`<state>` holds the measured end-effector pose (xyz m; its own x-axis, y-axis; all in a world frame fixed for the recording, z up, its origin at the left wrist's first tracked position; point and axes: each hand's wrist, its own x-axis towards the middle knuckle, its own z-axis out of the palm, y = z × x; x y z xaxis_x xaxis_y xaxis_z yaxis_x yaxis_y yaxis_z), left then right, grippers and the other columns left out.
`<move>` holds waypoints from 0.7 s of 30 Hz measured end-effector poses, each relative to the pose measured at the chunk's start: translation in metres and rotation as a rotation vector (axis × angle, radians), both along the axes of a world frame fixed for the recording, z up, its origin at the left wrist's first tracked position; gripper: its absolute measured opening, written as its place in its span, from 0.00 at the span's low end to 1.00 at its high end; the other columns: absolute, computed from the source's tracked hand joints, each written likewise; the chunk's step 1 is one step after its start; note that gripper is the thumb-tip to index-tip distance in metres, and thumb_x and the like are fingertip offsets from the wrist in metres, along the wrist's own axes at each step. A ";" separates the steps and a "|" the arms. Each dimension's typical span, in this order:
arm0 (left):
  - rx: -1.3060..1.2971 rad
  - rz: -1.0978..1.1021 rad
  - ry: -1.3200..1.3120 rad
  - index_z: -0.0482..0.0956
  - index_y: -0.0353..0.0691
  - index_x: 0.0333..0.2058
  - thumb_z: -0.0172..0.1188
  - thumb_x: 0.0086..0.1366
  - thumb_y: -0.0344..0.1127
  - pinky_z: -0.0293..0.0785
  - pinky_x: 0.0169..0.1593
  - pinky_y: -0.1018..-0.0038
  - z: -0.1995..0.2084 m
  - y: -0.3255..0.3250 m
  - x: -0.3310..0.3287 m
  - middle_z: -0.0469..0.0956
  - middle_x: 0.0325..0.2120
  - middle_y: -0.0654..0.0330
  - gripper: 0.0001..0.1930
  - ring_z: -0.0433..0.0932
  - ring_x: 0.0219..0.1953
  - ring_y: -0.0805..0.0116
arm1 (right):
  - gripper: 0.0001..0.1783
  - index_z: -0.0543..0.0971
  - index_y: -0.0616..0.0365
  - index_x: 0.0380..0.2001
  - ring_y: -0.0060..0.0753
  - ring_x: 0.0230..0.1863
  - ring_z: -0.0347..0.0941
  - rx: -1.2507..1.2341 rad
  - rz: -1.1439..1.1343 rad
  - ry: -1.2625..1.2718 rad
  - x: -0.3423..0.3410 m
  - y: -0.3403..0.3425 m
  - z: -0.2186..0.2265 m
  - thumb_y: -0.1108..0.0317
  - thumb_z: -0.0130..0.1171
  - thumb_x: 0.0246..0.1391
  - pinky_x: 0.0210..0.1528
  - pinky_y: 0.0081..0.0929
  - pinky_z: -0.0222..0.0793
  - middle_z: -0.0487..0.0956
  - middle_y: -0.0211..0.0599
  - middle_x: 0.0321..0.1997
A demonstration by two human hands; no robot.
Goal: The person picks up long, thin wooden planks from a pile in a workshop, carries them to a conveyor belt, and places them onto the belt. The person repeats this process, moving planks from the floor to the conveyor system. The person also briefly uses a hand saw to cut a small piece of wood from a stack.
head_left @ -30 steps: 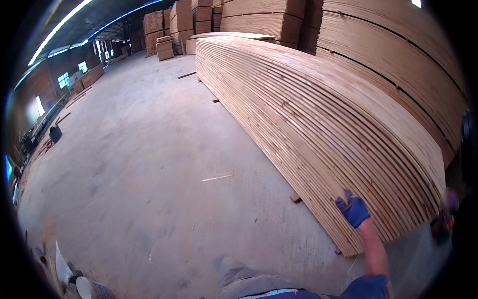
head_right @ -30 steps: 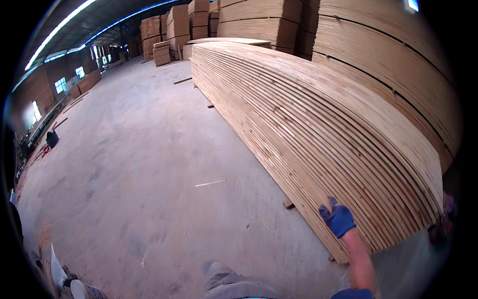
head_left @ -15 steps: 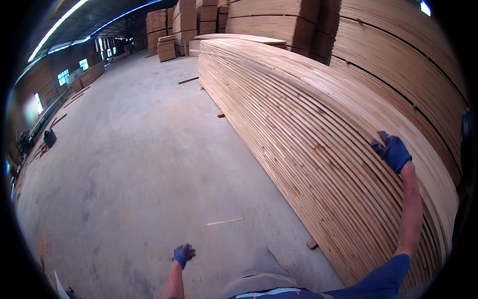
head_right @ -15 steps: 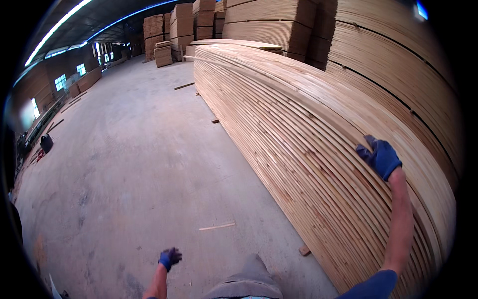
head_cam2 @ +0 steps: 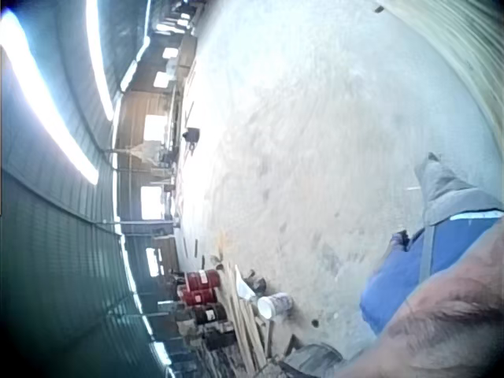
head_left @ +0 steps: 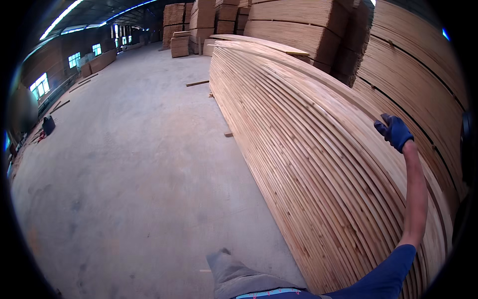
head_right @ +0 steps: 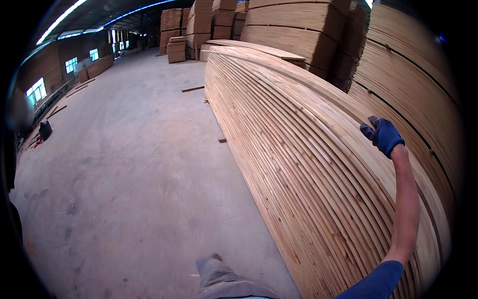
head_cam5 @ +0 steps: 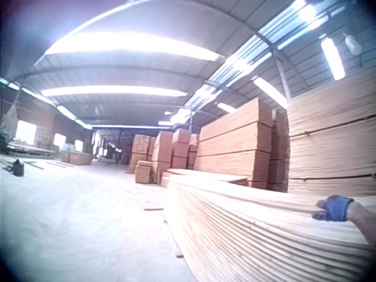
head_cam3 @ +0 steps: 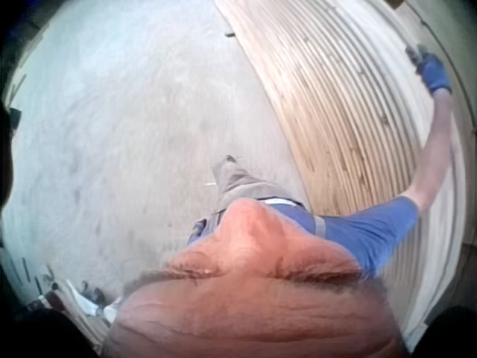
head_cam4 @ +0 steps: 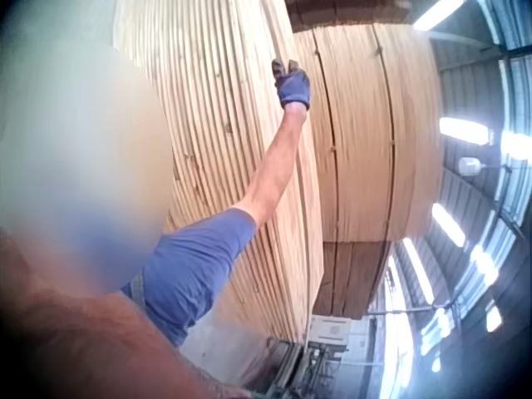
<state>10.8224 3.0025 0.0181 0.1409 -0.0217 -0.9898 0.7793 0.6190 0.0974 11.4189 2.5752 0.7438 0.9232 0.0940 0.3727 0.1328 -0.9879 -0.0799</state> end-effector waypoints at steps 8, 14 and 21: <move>0.046 0.066 -0.016 0.73 0.45 0.50 0.47 0.67 0.50 0.75 0.39 0.59 0.004 0.172 0.253 0.81 0.42 0.51 0.20 0.81 0.37 0.55 | 0.36 0.73 0.69 0.53 0.29 0.18 0.74 0.100 0.052 -0.012 0.253 0.123 -0.009 0.45 0.59 0.55 0.24 0.27 0.71 0.79 0.46 0.23; 0.385 0.079 -0.412 0.73 0.44 0.50 0.46 0.67 0.50 0.75 0.38 0.60 0.052 0.395 0.588 0.81 0.41 0.50 0.21 0.82 0.35 0.55 | 0.36 0.73 0.69 0.52 0.30 0.18 0.74 0.111 0.051 0.008 0.413 0.225 0.002 0.46 0.59 0.55 0.24 0.27 0.71 0.79 0.46 0.22; 0.443 0.024 -0.484 0.74 0.40 0.47 0.48 0.67 0.48 0.75 0.31 0.63 0.093 0.472 0.853 0.82 0.39 0.47 0.19 0.82 0.32 0.54 | 0.35 0.72 0.68 0.55 0.28 0.17 0.71 0.078 0.012 0.018 0.616 0.316 0.004 0.47 0.58 0.56 0.22 0.28 0.69 0.77 0.43 0.21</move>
